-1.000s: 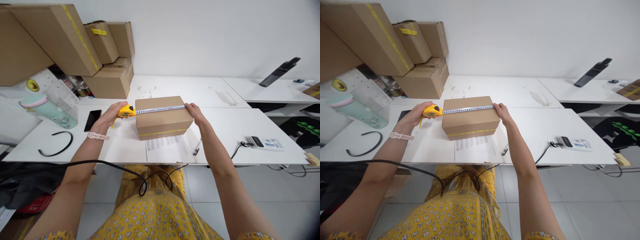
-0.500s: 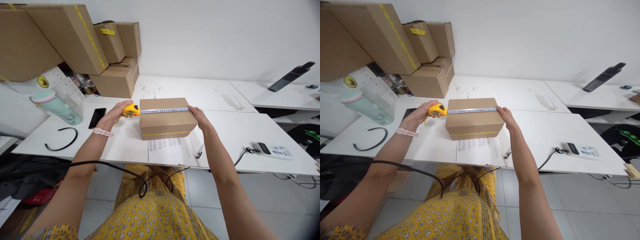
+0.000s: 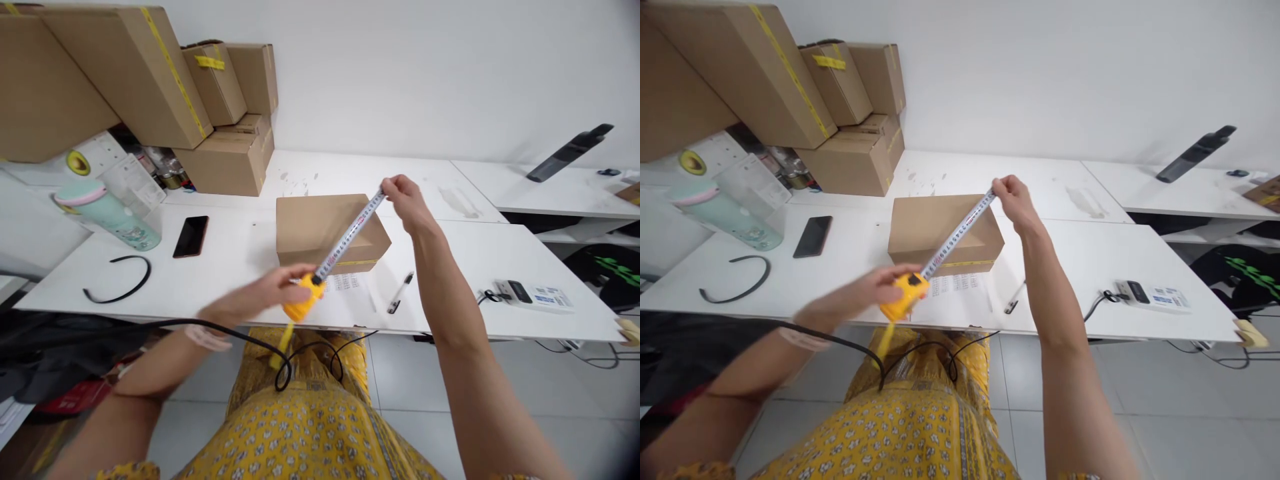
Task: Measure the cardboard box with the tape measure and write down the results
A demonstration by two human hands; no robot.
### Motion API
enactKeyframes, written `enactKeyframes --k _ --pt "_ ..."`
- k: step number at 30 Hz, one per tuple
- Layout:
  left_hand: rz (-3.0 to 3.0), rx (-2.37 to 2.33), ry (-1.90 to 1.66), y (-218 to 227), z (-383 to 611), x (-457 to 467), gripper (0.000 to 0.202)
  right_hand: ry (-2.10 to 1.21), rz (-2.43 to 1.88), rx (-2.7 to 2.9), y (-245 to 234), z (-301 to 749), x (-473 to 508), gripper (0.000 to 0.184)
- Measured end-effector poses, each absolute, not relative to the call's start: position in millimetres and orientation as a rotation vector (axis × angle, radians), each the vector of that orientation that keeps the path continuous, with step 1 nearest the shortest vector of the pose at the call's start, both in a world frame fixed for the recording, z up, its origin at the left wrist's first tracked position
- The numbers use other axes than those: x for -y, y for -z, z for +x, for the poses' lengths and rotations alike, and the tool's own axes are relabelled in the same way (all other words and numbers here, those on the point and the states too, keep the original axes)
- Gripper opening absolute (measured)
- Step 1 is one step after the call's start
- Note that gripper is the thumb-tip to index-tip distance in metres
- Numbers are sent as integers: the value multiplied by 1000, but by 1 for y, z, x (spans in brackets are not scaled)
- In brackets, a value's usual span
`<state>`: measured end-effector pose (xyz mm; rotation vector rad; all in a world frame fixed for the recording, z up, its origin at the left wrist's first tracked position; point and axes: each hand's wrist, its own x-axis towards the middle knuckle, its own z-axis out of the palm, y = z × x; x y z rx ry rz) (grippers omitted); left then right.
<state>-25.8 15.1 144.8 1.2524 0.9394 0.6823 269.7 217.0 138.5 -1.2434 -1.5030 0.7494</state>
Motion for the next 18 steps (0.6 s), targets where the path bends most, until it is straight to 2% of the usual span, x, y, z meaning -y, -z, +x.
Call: enactKeyframes --k 3,5,12,18 --pt "1084 -798 -802 -111 29 3 50 -745 -1213 1782 -139 237 -237 27" --pt "943 -781 -913 -101 58 0 55 -715 -1242 1872 -132 216 -253 28" --pt "840 -803 -964 -115 75 -26 64 -563 -1410 2020 -107 193 -291 26" --pt "814 -807 -976 -108 83 -17 66 -559 -1396 2093 -102 196 -292 25"
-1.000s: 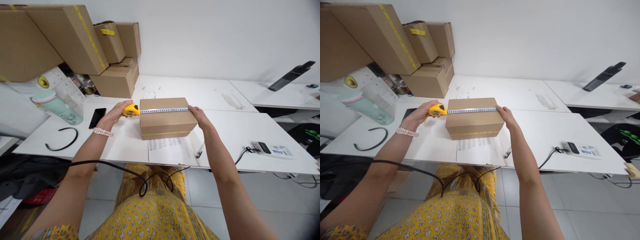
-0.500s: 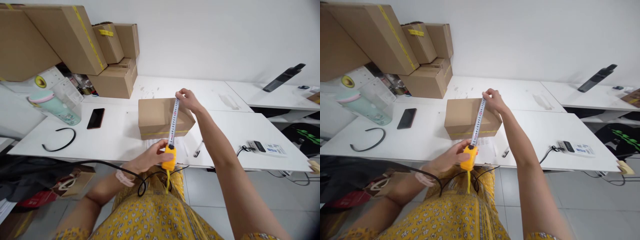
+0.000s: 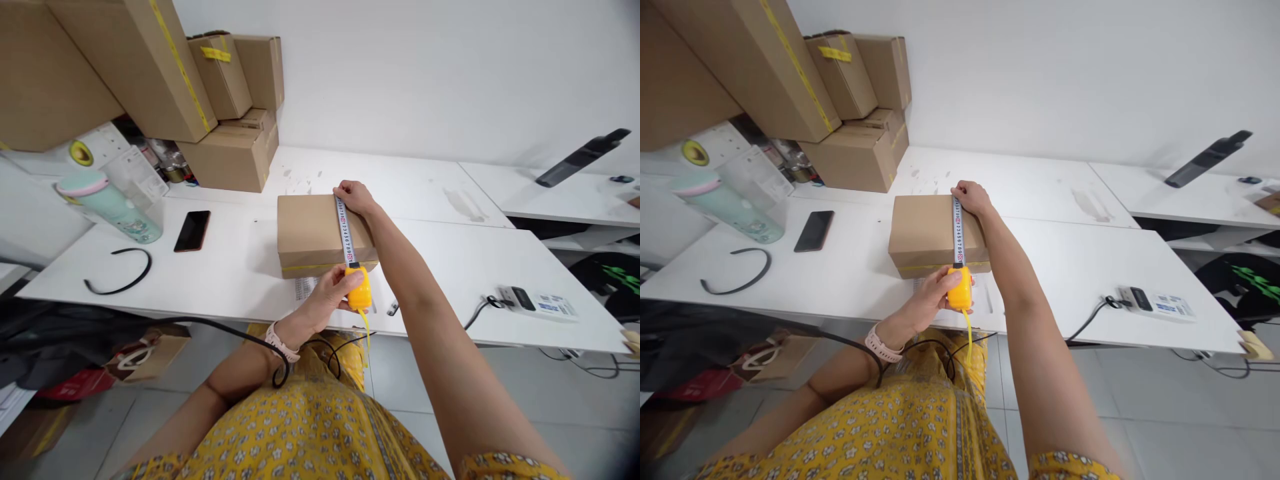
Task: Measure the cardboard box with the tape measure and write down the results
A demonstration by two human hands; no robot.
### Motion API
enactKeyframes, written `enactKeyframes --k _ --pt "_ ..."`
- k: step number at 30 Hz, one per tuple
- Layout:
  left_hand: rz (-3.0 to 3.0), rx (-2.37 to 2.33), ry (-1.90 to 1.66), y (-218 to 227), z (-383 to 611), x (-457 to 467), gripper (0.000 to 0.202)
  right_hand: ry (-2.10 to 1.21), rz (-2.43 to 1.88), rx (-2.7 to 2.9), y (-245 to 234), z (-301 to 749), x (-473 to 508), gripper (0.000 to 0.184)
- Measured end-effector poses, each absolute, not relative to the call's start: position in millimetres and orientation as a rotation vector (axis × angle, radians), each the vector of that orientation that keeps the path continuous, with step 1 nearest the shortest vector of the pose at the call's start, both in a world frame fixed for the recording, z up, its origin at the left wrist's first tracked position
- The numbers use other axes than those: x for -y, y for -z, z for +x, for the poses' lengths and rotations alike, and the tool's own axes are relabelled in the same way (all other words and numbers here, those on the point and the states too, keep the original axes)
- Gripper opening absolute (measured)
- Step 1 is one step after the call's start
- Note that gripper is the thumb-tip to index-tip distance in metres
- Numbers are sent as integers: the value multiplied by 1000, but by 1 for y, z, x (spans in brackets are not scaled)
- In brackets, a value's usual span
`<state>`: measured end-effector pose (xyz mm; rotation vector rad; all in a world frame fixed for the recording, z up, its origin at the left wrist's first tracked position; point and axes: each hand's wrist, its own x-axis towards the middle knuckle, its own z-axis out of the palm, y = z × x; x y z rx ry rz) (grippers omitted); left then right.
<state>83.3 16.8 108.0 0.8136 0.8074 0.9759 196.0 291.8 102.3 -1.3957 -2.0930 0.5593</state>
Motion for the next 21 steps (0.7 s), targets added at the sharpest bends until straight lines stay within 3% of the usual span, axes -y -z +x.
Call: enactKeyframes --k 6,10,12,16,21 --pt "838 -824 -956 -106 85 -19 63 -630 -1315 2022 -108 191 -287 32" --pt "1008 -941 -1039 -106 54 0 55 -572 -1135 1584 -128 217 -258 46" --pt "1125 -1075 -1122 -100 29 14 62 -520 -1163 1365 -132 243 -229 50" --pt "1120 -1340 -1333 -77 -15 26 71 -377 -1477 1357 -104 290 -164 56" --pt "1096 -1362 -1361 -72 -33 -3 58 -709 -1373 1631 -69 292 -121 64"
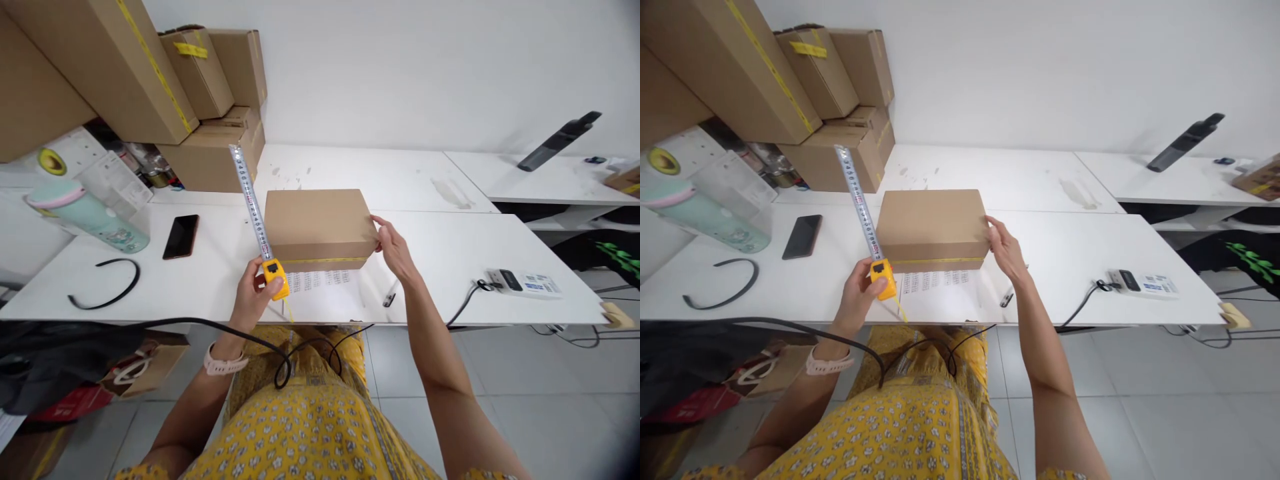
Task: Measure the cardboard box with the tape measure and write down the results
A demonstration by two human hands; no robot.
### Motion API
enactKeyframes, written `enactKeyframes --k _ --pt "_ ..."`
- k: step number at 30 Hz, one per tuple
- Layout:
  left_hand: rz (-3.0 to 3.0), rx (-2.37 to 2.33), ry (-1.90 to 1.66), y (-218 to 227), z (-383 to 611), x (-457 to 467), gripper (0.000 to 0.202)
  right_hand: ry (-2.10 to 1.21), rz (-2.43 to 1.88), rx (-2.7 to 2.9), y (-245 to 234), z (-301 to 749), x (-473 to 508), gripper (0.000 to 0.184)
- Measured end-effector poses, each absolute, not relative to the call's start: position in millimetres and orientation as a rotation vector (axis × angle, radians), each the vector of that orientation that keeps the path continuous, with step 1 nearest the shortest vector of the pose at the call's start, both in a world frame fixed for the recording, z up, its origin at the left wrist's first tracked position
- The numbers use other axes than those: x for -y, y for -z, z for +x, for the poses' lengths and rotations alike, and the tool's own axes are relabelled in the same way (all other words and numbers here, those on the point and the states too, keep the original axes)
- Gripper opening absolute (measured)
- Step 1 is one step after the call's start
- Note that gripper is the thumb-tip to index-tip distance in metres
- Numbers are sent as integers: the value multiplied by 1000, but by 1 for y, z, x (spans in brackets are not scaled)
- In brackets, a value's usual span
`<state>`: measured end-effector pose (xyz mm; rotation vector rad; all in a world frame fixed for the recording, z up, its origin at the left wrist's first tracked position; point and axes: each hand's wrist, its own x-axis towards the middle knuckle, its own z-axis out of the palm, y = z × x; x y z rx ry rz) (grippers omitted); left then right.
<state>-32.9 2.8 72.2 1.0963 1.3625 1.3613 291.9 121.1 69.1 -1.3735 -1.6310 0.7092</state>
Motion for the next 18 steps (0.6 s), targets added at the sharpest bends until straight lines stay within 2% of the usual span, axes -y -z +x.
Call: enactKeyframes --k 5,10,15,18 --pt "1120 -1241 -1486 -111 -47 -47 52 -598 -1311 1710 -106 277 -129 60" --pt "1172 -1134 -1455 -146 -56 -84 46 -152 -1414 1697 -133 272 -175 43" --pt "1213 -1080 -1476 -143 -31 -72 47 34 -1294 1891 -131 253 -214 32" --pt "1210 -984 -1275 -123 -6 -44 50 45 -1293 1964 -133 239 -218 32"
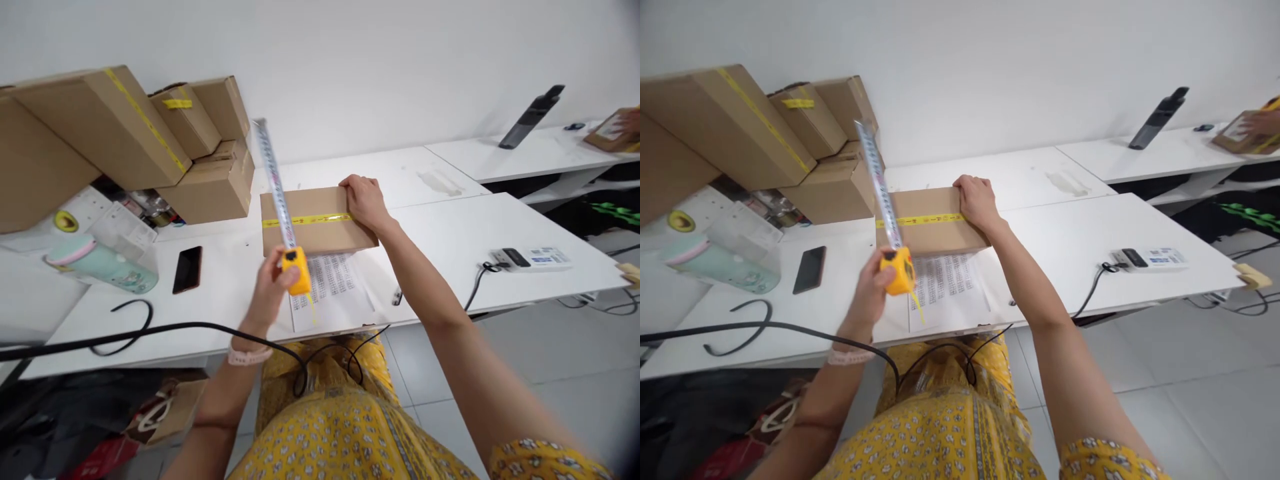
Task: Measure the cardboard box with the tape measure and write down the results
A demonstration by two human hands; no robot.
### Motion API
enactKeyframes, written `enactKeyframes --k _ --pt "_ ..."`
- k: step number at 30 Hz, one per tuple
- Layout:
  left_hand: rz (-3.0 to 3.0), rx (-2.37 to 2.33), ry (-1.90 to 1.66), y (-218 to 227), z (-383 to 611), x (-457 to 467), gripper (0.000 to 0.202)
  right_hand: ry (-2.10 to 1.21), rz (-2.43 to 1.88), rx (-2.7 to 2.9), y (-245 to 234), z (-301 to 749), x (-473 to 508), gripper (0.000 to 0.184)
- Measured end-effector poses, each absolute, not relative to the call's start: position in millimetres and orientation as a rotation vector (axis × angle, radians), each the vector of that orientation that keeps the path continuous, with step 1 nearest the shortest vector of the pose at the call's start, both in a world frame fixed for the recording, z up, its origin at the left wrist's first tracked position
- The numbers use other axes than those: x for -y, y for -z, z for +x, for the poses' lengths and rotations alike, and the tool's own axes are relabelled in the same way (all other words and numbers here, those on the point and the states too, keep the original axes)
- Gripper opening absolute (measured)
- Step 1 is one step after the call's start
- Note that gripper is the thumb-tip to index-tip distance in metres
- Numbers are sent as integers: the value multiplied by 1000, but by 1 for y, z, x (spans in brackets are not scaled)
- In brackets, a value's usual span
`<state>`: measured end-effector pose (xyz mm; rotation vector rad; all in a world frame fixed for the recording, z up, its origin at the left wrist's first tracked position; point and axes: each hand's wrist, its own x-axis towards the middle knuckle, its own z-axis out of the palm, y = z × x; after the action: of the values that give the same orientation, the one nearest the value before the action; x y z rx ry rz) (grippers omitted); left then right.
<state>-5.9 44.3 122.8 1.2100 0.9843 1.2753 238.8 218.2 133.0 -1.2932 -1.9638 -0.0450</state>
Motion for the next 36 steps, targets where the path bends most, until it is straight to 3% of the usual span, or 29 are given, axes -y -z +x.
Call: enactKeyframes --k 4,8,36 --pt "1093 -914 -1009 -93 21 -17 53 94 -1349 1952 -135 230 -214 30" --pt "1033 -894 -931 -79 32 -11 55 176 -1334 2012 -135 231 -209 41" --pt "1284 -959 -921 -37 36 5 63 194 -1347 2057 -133 235 -204 51"
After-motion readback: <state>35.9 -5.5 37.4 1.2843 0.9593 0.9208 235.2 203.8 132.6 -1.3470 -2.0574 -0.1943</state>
